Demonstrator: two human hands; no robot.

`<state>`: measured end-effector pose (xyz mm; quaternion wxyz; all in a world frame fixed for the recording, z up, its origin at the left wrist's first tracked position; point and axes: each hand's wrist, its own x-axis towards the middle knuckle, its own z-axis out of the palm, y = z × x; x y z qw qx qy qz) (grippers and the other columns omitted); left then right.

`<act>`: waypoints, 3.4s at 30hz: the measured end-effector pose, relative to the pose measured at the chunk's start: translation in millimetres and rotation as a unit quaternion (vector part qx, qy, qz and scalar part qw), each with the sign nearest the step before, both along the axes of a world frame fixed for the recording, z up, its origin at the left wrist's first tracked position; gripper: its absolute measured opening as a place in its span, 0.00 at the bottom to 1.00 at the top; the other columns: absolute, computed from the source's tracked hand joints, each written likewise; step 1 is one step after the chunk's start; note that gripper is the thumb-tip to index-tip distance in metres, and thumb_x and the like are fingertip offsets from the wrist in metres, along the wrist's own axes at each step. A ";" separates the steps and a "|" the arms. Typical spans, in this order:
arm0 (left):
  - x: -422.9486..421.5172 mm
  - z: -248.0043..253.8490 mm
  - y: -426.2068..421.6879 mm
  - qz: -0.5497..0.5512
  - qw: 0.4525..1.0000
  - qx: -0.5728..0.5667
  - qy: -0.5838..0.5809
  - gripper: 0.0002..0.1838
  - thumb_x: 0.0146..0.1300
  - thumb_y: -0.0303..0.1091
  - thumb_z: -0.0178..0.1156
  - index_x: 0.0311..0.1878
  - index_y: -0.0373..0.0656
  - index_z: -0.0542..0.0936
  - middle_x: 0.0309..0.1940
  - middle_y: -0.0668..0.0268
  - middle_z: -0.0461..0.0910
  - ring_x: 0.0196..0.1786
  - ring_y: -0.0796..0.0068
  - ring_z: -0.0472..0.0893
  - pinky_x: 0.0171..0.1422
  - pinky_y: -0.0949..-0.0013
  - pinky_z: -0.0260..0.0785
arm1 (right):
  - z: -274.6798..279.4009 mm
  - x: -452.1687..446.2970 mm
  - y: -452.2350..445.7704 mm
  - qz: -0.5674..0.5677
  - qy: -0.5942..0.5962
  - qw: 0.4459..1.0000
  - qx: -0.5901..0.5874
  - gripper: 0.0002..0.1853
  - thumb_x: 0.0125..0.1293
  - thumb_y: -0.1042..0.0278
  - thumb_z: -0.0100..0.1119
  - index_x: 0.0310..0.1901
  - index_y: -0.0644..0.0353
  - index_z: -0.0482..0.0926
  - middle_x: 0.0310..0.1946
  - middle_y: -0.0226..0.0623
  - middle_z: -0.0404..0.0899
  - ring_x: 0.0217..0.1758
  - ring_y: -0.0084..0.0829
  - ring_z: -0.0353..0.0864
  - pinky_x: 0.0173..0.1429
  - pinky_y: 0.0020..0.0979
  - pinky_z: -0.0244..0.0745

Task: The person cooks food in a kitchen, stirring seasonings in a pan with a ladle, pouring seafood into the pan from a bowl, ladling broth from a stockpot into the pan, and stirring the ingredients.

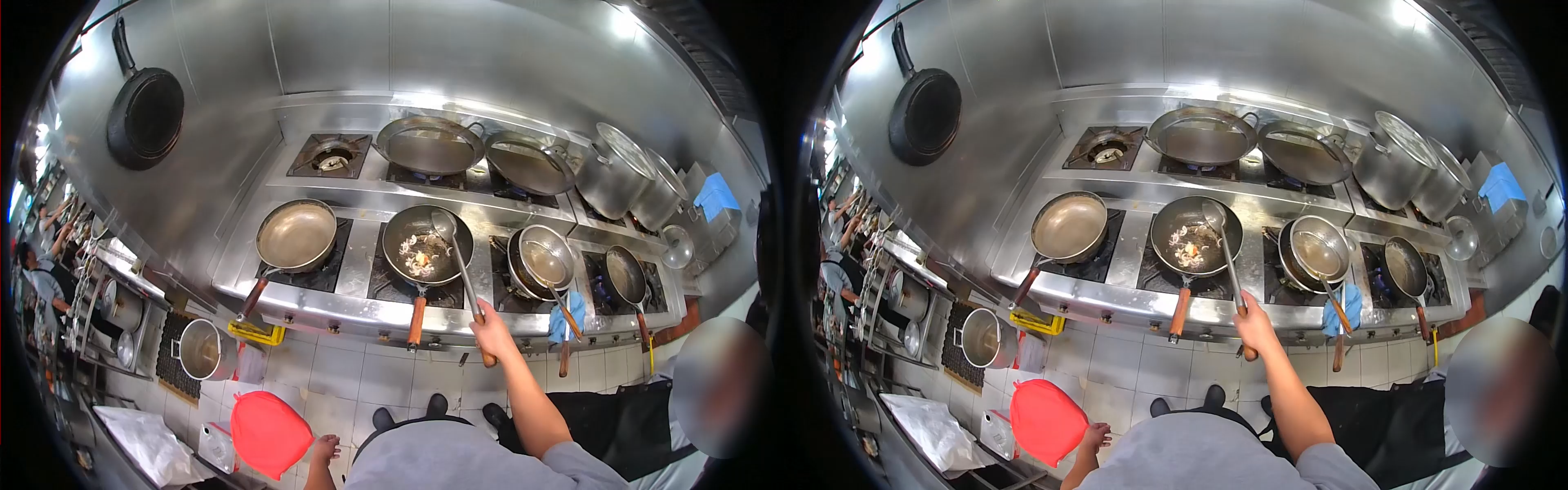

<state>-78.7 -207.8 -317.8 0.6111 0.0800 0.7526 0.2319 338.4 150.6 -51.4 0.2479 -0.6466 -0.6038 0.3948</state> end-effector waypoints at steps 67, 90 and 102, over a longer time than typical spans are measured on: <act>-17.4 -12.9 -18.9 -0.009 1.000 -0.010 -0.010 0.23 0.65 0.39 0.60 0.60 0.40 0.73 0.41 0.64 0.81 0.32 0.69 0.81 0.30 0.65 0.76 | 4.9 10.0 -41.6 0.034 -0.040 0.991 0.127 0.36 0.60 0.72 0.61 0.70 0.59 0.60 0.41 0.47 0.81 0.32 0.33 0.80 0.37 0.35 0.76; -46.5 -21.9 -25.7 -0.007 1.000 0.002 -0.017 0.24 0.65 0.39 0.59 0.61 0.39 0.72 0.43 0.61 0.79 0.32 0.67 0.81 0.28 0.65 0.74 | 82.0 -25.4 -70.8 -0.019 -0.112 0.993 -0.014 0.36 0.58 0.67 0.59 0.70 0.60 0.61 0.50 0.64 0.77 0.56 0.58 0.76 0.61 0.43 0.69; -49.4 -7.7 -21.1 0.045 0.998 0.050 0.011 0.18 0.67 0.39 0.57 0.57 0.45 0.72 0.39 0.67 0.77 0.34 0.70 0.79 0.35 0.64 0.74 | 58.2 -18.1 -66.5 0.016 0.112 0.990 -0.087 0.36 0.61 0.76 0.58 0.71 0.62 0.56 0.31 0.37 0.75 0.22 0.25 0.73 0.25 0.28 0.69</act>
